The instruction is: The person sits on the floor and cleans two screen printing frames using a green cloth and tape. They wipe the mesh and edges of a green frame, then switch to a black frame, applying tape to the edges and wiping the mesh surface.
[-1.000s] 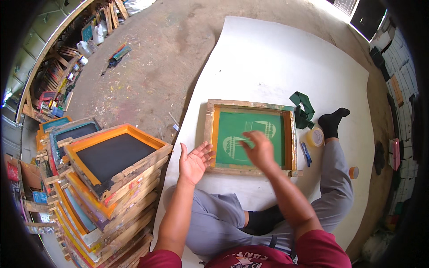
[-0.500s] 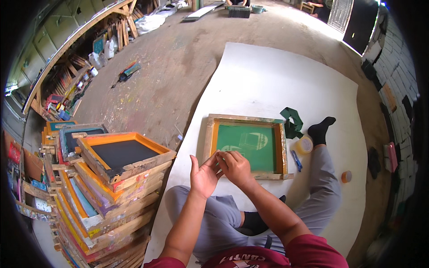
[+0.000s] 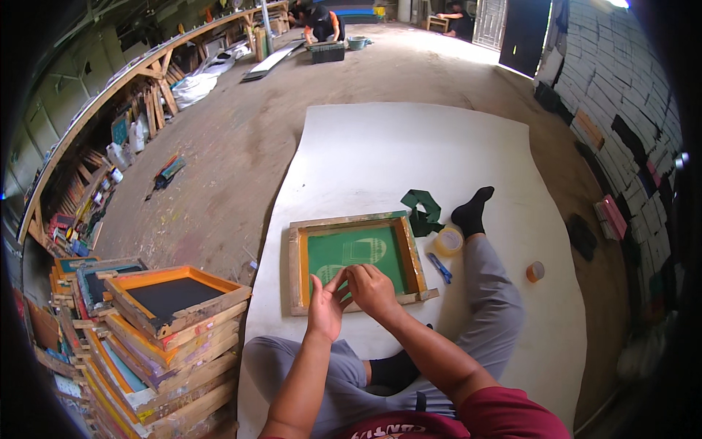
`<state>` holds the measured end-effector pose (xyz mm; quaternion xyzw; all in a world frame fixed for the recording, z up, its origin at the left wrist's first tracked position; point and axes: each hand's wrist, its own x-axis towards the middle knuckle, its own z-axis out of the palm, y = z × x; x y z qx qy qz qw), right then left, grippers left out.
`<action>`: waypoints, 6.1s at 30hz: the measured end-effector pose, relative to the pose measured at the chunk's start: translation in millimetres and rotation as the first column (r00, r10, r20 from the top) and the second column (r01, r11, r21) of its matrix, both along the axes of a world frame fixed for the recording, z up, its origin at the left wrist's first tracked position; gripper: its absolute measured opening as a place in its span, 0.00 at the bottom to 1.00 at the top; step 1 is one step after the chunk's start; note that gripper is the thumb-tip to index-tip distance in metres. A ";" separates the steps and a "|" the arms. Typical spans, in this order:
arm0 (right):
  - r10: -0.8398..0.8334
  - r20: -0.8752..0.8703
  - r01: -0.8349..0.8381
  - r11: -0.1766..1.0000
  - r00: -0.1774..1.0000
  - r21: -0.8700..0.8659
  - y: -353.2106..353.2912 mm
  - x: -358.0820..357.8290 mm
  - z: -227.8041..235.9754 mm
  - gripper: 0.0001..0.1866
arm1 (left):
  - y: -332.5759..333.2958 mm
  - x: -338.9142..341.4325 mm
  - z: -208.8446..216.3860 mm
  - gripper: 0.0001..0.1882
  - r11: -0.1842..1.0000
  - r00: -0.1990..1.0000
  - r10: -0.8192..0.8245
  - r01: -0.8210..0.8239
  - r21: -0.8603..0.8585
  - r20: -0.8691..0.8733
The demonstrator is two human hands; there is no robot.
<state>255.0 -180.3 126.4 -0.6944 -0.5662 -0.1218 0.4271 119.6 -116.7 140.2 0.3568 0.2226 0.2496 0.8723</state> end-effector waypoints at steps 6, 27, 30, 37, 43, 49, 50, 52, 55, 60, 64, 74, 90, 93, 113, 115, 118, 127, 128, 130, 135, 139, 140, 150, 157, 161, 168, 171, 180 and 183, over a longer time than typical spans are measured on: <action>-0.079 -0.219 0.093 0.994 0.973 0.055 -20.3 27.4 0.2 0.05 | -8.7 19.7 -12.6 0.39 0.995 0.990 0.041 -0.029 0.093 -0.134; 0.098 -0.950 -0.111 0.992 0.297 0.068 -33.6 43.8 16.2 0.12 | 12.9 74.8 -14.6 0.08 0.987 0.990 0.045 -0.023 0.160 -0.136; 0.111 -0.953 -0.117 0.990 0.281 0.081 -24.5 31.5 6.0 0.13 | 12.9 68.7 -20.4 0.08 0.973 0.972 0.167 -0.135 0.187 -0.167; 0.104 -0.994 -0.114 0.989 0.045 0.098 14.9 1.5 -13.6 0.13 | 22.4 39.2 -41.5 0.07 0.823 0.885 0.433 -0.310 0.475 -0.172; 0.083 -0.985 -0.240 0.963 -0.154 0.119 54.9 -34.5 -15.8 0.13 | 43.4 0.4 -54.3 0.09 0.848 0.843 0.514 -0.471 0.245 -0.159; 0.046 -0.976 -0.396 0.909 -0.215 0.130 103.1 -70.4 -50.6 0.09 | 80.2 -52.8 -76.0 0.11 0.821 0.801 0.571 -0.564 0.091 -0.179; 0.055 -0.973 -0.428 0.891 -0.225 0.150 110.3 -76.3 -51.1 0.08 | 85.2 -60.6 -75.3 0.11 0.806 0.785 0.591 -0.587 0.083 -0.187; 0.059 -0.975 -0.441 0.885 -0.216 0.151 124.9 -89.8 -58.6 0.08 | 96.0 -74.8 -79.2 0.11 0.784 0.763 0.616 -0.617 0.061 -0.196; 0.061 -0.997 -0.458 0.889 0.052 0.030 147.9 -107.3 -72.9 0.08 | 113.3 -89.6 -85.8 0.11 0.772 0.750 0.627 -0.635 0.035 -0.212; 0.047 -0.819 -0.409 0.882 0.572 -0.235 187.5 -129.0 -103.4 0.12 | 141.7 -106.5 -102.2 0.13 0.708 0.664 0.698 -0.696 0.119 -0.267; 0.059 -0.647 -0.275 0.931 0.760 -0.238 206.8 -139.0 -94.8 0.11 | 167.6 -112.2 -113.3 0.12 0.638 0.555 0.737 -0.759 0.127 -0.387; 0.106 -0.624 -0.257 0.953 0.774 -0.158 222.2 -161.1 -92.0 0.08 | 178.1 -111.6 -136.9 0.12 0.619 0.592 0.767 -0.784 0.045 -0.247; 0.139 -0.504 -0.252 0.954 0.853 -0.164 229.3 -153.4 -97.4 0.02 | 177.8 -109.7 -142.6 0.14 0.488 0.431 0.867 -0.837 0.249 -0.249; 0.193 -0.456 -0.309 0.931 0.869 -0.195 227.0 -152.8 -96.5 0.03 | 175.0 -108.9 -147.3 0.12 0.506 0.449 0.862 -0.779 0.371 -0.235; 0.297 -0.505 -0.450 0.867 0.810 -0.212 231.6 -147.0 -105.3 0.04 | 183.2 -114.7 -130.8 0.08 0.595 0.575 0.757 -0.803 -0.036 -0.311; 0.327 -0.498 -0.483 0.846 0.803 -0.225 232.4 -143.2 -105.0 0.05 | 184.8 -119.4 -132.6 0.07 0.615 0.602 0.739 -0.786 -0.062 -0.303; 0.337 -0.491 -0.501 0.828 0.803 -0.250 233.3 -141.1 -104.8 0.05 | 186.1 -121.1 -135.7 0.06 0.621 0.609 0.729 -0.781 -0.072 -0.313; 0.208 -0.528 -0.360 0.911 0.823 -0.202 229.1 -156.1 -105.1 0.10 | 188.2 -125.8 -134.4 0.03 0.600 0.671 0.685 -0.741 -0.303 -0.284; 0.189 -0.533 -0.348 0.913 0.824 -0.215 229.0 -157.3 -102.6 0.10 | 188.6 -126.3 -133.6 0.03 0.588 0.672 0.685 -0.738 -0.331 -0.281; 0.183 -0.510 -0.332 0.918 0.840 -0.217 228.3 -158.5 -104.0 0.10 | 188.8 -127.6 -135.6 0.02 0.591 0.679 0.681 -0.730 -0.342 -0.274; 0.284 -0.312 -0.331 0.937 0.907 -0.112 227.5 -160.4 -116.1 0.08 | 188.1 -125.7 -136.6 0.04 0.591 0.684 0.665 -0.727 -0.348 -0.299; 0.291 -0.210 -0.317 0.943 0.933 -0.098 229.0 -162.6 -122.2 0.08 | 188.7 -121.9 -136.8 0.07 0.551 0.642 0.687 -0.766 -0.332 -0.341; 0.296 -0.195 -0.318 0.943 0.935 -0.094 229.5 -163.7 -120.7 0.08 | 188.9 -121.6 -135.4 0.09 0.535 0.627 0.696 -0.778 -0.330 -0.350; 0.252 -0.252 -0.323 0.898 0.934 -0.299 234.3 -164.3 -127.0 0.09 | 189.6 -123.3 -133.7 0.10 0.605 0.605 0.646 -0.778 -0.171 -0.465; 0.086 -0.475 -0.337 0.813 0.876 -0.475 274.4 -162.7 -138.9 0.07 | 191.1 -114.9 -143.9 0.13 0.563 0.557 0.652 -0.810 -0.162 -0.514; 0.021 -0.448 -0.326 0.716 0.894 -0.617 307.4 -167.8 -148.2 0.10 | 192.3 -121.3 -162.6 0.18 0.637 0.550 0.586 -0.767 -0.081 -0.595; 0.039 -0.447 -0.343 0.703 0.893 -0.624 294.3 -143.9 -155.1 0.09 | 188.7 -113.9 -180.3 0.12 0.659 0.540 0.616 -0.752 0.000 -0.574; 0.022 -0.397 -0.198 0.891 0.917 -0.409 249.9 -117.7 -167.5 0.11 | 180.6 -104.2 -188.4 0.13 0.800 0.606 0.537 -0.586 0.126 -0.587; -0.345 0.092 0.326 0.722 0.934 -0.610 56.1 4.5 -176.4 0.19 | 138.5 -78.9 -184.2 0.34 0.751 0.397 0.443 0.327 0.575 -0.804; -0.512 0.108 0.446 0.605 0.852 -0.660 1.0 36.5 -162.5 0.20 | 137.9 -82.7 -189.5 0.37 0.694 0.334 0.463 0.438 0.571 -0.821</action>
